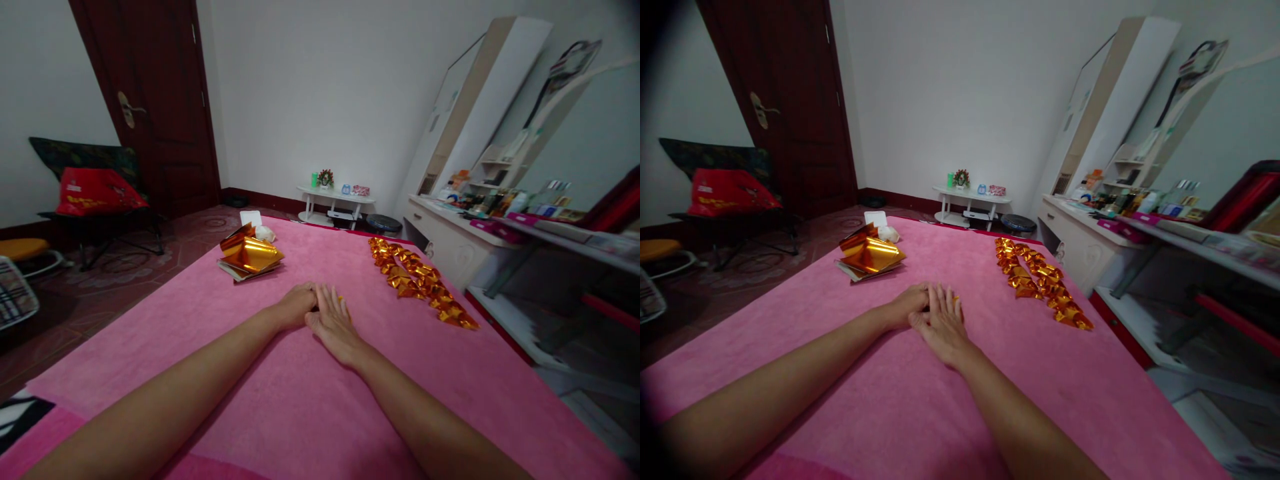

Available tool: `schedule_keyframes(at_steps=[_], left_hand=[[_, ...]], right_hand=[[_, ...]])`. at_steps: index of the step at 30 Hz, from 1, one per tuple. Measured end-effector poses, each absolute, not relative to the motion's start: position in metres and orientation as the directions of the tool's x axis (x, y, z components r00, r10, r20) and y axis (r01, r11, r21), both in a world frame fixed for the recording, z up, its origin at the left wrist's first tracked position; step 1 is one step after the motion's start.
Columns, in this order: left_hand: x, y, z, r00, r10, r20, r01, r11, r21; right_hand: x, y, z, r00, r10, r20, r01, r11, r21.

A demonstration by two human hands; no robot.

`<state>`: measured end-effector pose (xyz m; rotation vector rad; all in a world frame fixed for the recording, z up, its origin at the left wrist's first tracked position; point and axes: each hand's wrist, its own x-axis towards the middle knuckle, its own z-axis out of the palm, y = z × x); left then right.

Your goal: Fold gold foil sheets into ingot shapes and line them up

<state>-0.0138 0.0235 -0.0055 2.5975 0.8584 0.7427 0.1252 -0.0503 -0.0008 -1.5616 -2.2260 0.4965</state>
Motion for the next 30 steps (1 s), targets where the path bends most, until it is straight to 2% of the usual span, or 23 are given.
schedule_keyframes(at_steps=[3, 7, 12, 18, 25, 30], left_hand=[[-0.015, 0.024, -0.004, 0.796, 0.5, 0.342, 0.394, -0.856, 0.334], [-0.016, 0.023, -0.001, 0.833, 0.417, 0.365, 0.303, -0.894, 0.33], [-0.017, 0.022, -0.001, 0.821, 0.451, 0.35, 0.327, -0.874, 0.36], [-0.017, 0.028, -0.006, 0.819, 0.464, 0.338, 0.356, -0.872, 0.336], [-0.016, 0.031, -0.008, 0.826, 0.47, 0.31, 0.372, -0.869, 0.325], [-0.016, 0.033, -0.009, 0.818, 0.49, 0.301, 0.396, -0.86, 0.323]], right_hand=[[0.142, -0.055, -0.001, -0.342, 0.939, 0.042, 0.852, 0.329, -0.408], [0.154, -0.067, 0.0, -0.343, 0.939, 0.009, 0.9, 0.331, -0.283], [0.153, -0.084, 0.002, -0.312, 0.949, 0.054, 0.929, 0.316, -0.192], [0.164, -0.086, 0.009, -0.374, 0.927, -0.033, 0.917, 0.364, -0.164], [0.131, -0.104, 0.013, -0.306, 0.952, -0.003, 0.943, 0.303, -0.138], [0.121, -0.113, 0.02, -0.274, 0.961, -0.043, 0.954, 0.265, -0.141]])
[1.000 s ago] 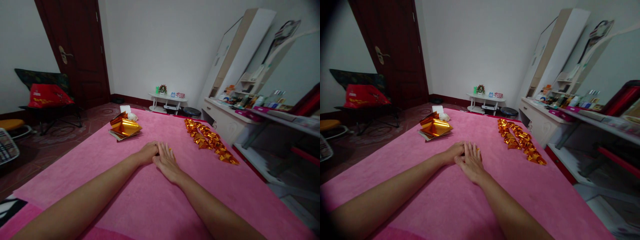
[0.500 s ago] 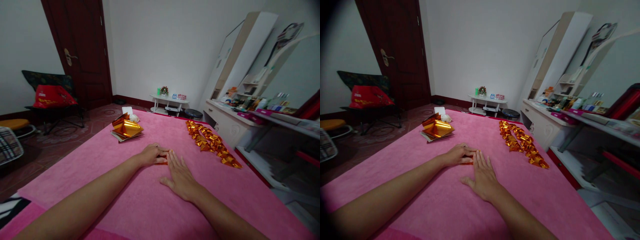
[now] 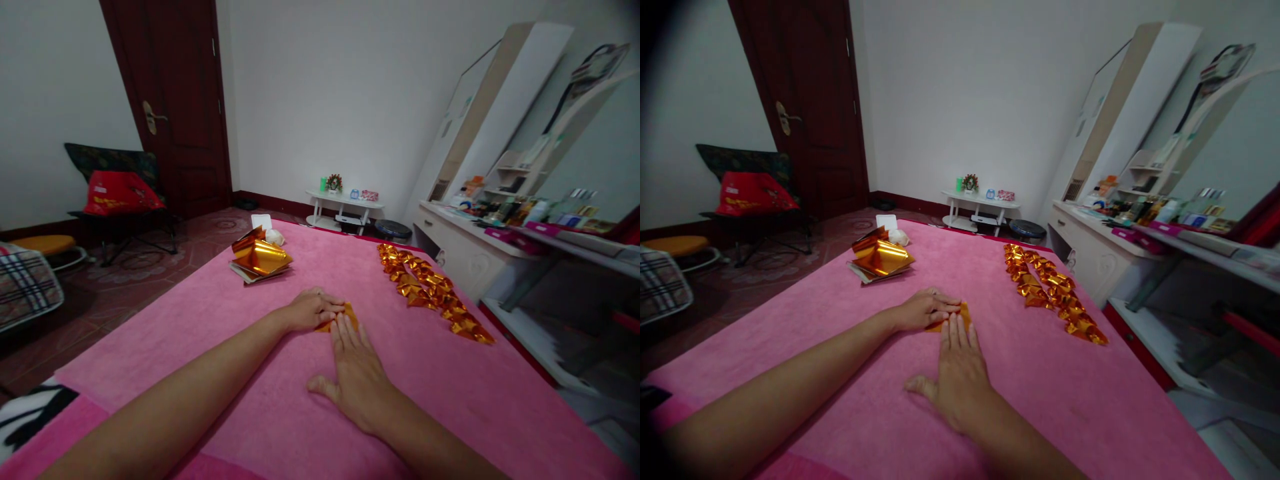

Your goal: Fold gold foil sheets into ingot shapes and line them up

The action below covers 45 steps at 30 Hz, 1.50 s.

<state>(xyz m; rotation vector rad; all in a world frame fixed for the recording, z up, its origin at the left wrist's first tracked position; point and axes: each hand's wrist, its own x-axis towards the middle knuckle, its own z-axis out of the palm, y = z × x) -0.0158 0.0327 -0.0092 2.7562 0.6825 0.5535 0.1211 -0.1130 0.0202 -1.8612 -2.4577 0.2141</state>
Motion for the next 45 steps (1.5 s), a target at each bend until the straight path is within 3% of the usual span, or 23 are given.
schedule_keyframes(at_steps=[5, 12, 16, 23, 31, 37, 40, 45], left_hand=[[-0.016, 0.039, -0.007, 0.836, 0.487, 0.252, 0.365, -0.837, 0.408], [-0.015, 0.043, -0.008, 0.831, 0.502, 0.24, 0.333, -0.794, 0.509], [-0.015, 0.045, -0.012, 0.828, 0.492, 0.269, 0.302, -0.795, 0.526], [-0.016, 0.044, -0.013, 0.806, 0.525, 0.272, 0.353, -0.796, 0.491], [-0.015, 0.04, -0.009, 0.821, 0.485, 0.302, 0.323, -0.83, 0.454], [-0.015, 0.04, -0.013, 0.793, 0.533, 0.296, 0.382, -0.813, 0.439], [-0.014, 0.041, -0.015, 0.792, 0.529, 0.306, 0.371, -0.814, 0.447], [-0.015, 0.039, -0.012, 0.805, 0.513, 0.298, 0.345, -0.814, 0.467]], right_hand=[[0.115, -0.116, 0.025, -0.188, 0.98, -0.067, 0.976, 0.179, -0.123], [0.089, -0.127, 0.02, -0.447, 0.895, 0.013, 0.846, 0.427, -0.318], [0.099, -0.126, 0.021, -0.505, 0.863, 0.011, 0.803, 0.475, -0.361], [0.127, -0.117, 0.022, -0.162, 0.987, -0.019, 0.981, 0.159, -0.113], [0.137, -0.121, 0.021, -0.283, 0.959, 0.009, 0.953, 0.283, -0.105], [0.15, -0.111, 0.035, -0.148, 0.988, 0.047, 0.989, 0.147, 0.028], [0.132, -0.112, 0.038, -0.237, 0.965, 0.111, 0.968, 0.245, -0.064], [0.118, -0.111, 0.024, -0.369, 0.928, 0.044, 0.897, 0.368, -0.246]])
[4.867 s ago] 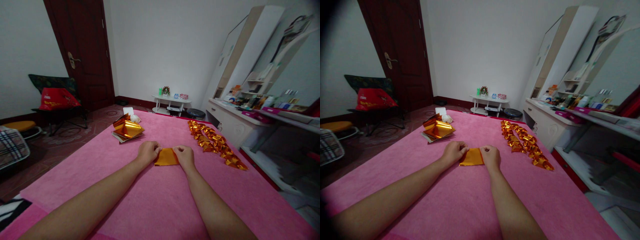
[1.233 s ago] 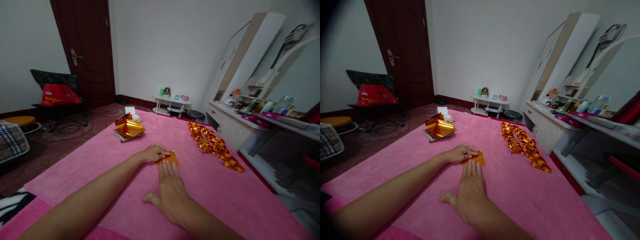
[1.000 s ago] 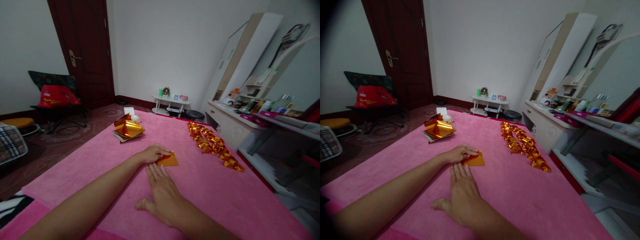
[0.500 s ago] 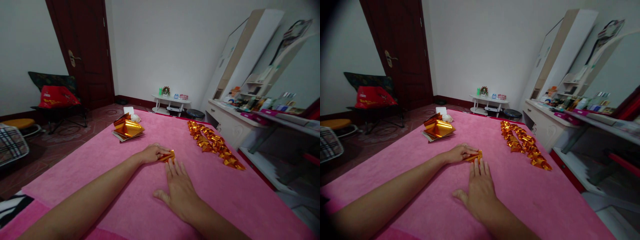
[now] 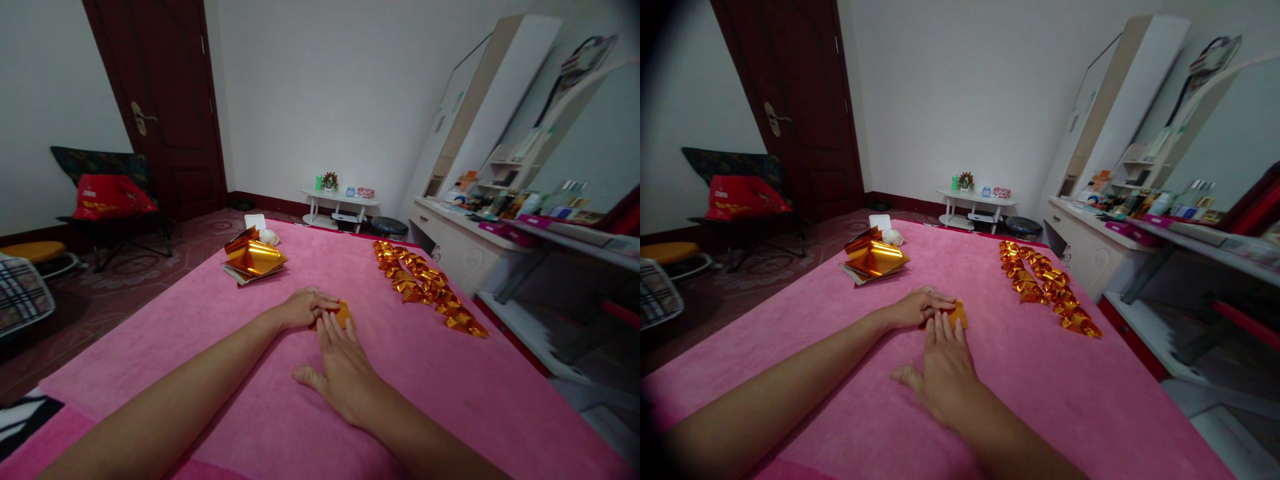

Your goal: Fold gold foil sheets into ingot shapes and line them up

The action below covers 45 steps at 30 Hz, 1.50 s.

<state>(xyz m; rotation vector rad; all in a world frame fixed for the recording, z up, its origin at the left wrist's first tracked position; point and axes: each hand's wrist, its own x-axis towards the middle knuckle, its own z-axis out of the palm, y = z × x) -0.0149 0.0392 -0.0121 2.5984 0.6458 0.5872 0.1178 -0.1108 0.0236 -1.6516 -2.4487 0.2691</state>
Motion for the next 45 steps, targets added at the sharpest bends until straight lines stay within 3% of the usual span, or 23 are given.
schedule_keyframes(at_steps=[7, 10, 15, 22, 27, 31, 36, 40, 42, 45], left_hand=[[-0.014, 0.036, -0.011, 0.791, 0.531, 0.304, 0.368, -0.81, 0.457], [-0.014, 0.037, -0.011, 0.792, 0.528, 0.308, 0.364, -0.812, 0.457], [-0.016, 0.04, -0.01, 0.782, 0.566, 0.262, 0.389, -0.771, 0.504], [-0.017, 0.043, -0.007, 0.745, 0.648, 0.16, 0.305, -0.544, 0.782], [-0.016, 0.043, -0.006, 0.738, 0.656, 0.16, 0.34, -0.566, 0.751], [-0.015, 0.042, -0.004, 0.73, 0.665, 0.157, 0.41, -0.61, 0.678], [-0.016, 0.04, -0.005, 0.709, 0.677, 0.196, 0.443, -0.645, 0.623], [-0.015, 0.043, -0.013, 0.736, 0.638, 0.224, 0.339, -0.635, 0.695], [-0.013, 0.044, -0.017, 0.738, 0.633, 0.234, 0.267, -0.593, 0.759], [-0.012, 0.044, -0.016, 0.736, 0.643, 0.21, 0.186, -0.491, 0.851]], right_hand=[[0.17, -0.09, 0.009, -0.141, 0.99, 0.007, 0.984, 0.141, -0.111], [0.171, -0.087, 0.014, -0.07, 0.996, 0.056, 0.995, 0.074, -0.064], [0.14, -0.083, 0.015, -0.201, 0.973, 0.111, 0.964, 0.217, -0.153], [0.094, -0.093, 0.009, -0.353, 0.934, 0.048, 0.886, 0.351, -0.302], [0.096, -0.104, 0.019, -0.535, 0.845, -0.015, 0.79, 0.494, -0.365], [0.13, -0.102, 0.016, -0.476, 0.878, -0.045, 0.837, 0.437, -0.328], [0.156, -0.104, 0.004, -0.387, 0.908, 0.16, 0.796, 0.417, -0.439], [0.157, -0.102, 0.009, -0.32, 0.89, 0.325, 0.664, 0.455, -0.594], [0.16, -0.09, 0.013, -0.207, 0.879, 0.43, 0.654, 0.451, -0.607], [0.17, -0.056, 0.012, -0.021, 0.814, 0.581, 0.743, 0.402, -0.535]])
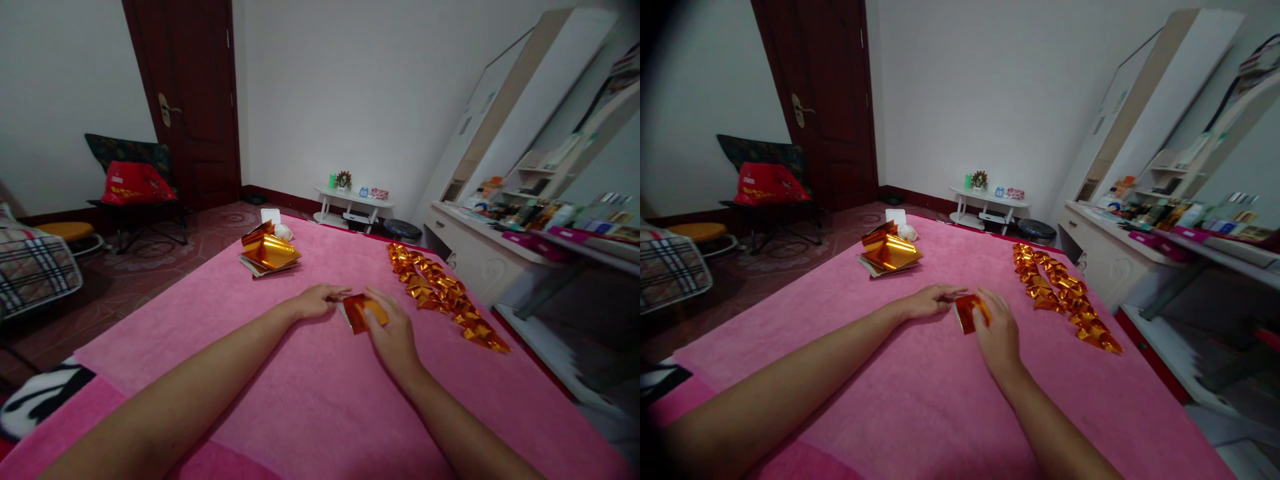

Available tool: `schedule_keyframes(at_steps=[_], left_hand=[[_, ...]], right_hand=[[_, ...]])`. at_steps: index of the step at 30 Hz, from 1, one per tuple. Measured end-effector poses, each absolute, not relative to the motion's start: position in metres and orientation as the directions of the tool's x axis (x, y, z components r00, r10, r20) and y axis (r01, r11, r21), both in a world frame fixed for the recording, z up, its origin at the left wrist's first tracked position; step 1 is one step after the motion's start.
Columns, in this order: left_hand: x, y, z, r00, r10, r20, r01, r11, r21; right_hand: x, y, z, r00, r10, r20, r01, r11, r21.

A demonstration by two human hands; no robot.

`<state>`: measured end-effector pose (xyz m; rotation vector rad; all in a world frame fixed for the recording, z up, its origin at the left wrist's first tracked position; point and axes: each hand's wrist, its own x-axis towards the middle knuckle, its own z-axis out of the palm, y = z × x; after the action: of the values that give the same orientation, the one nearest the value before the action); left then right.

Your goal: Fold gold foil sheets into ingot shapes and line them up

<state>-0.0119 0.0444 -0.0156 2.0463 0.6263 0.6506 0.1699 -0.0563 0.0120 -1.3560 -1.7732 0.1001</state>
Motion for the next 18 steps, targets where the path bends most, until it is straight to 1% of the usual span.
schedule_keyframes(at_steps=[1, 2, 5, 7, 10, 13, 16, 18], left_hand=[[-0.012, 0.044, -0.013, 0.735, 0.648, 0.2, 0.17, -0.461, 0.871], [-0.012, 0.042, -0.01, 0.73, 0.656, 0.195, 0.164, -0.445, 0.88], [-0.013, 0.038, -0.005, 0.697, 0.684, 0.214, 0.177, -0.454, 0.873], [-0.012, 0.036, -0.007, 0.681, 0.695, 0.23, 0.17, -0.456, 0.874], [-0.006, 0.036, -0.017, 0.631, 0.734, 0.25, 0.154, -0.434, 0.887], [0.001, 0.037, -0.026, 0.564, 0.778, 0.278, 0.19, -0.449, 0.873], [0.004, 0.038, -0.03, 0.527, 0.795, 0.3, 0.231, -0.474, 0.85], [0.004, 0.039, -0.03, 0.49, 0.815, 0.311, 0.218, -0.46, 0.861]], right_hand=[[0.174, -0.044, 0.009, 0.035, 0.799, 0.601, 0.781, 0.353, -0.515], [0.178, -0.032, 0.005, 0.086, 0.801, 0.592, 0.807, 0.293, -0.513], [0.185, -0.005, -0.009, 0.172, 0.875, 0.452, 0.814, 0.132, -0.566], [0.186, 0.002, -0.017, 0.178, 0.906, 0.384, 0.809, 0.087, -0.581], [0.184, 0.002, -0.021, 0.153, 0.911, 0.384, 0.797, 0.116, -0.592], [0.183, -0.002, -0.021, 0.137, 0.9, 0.413, 0.753, 0.176, -0.634], [0.186, -0.001, -0.022, 0.157, 0.884, 0.441, 0.696, 0.218, -0.684], [0.189, 0.0, -0.024, 0.188, 0.876, 0.445, 0.661, 0.222, -0.716]])
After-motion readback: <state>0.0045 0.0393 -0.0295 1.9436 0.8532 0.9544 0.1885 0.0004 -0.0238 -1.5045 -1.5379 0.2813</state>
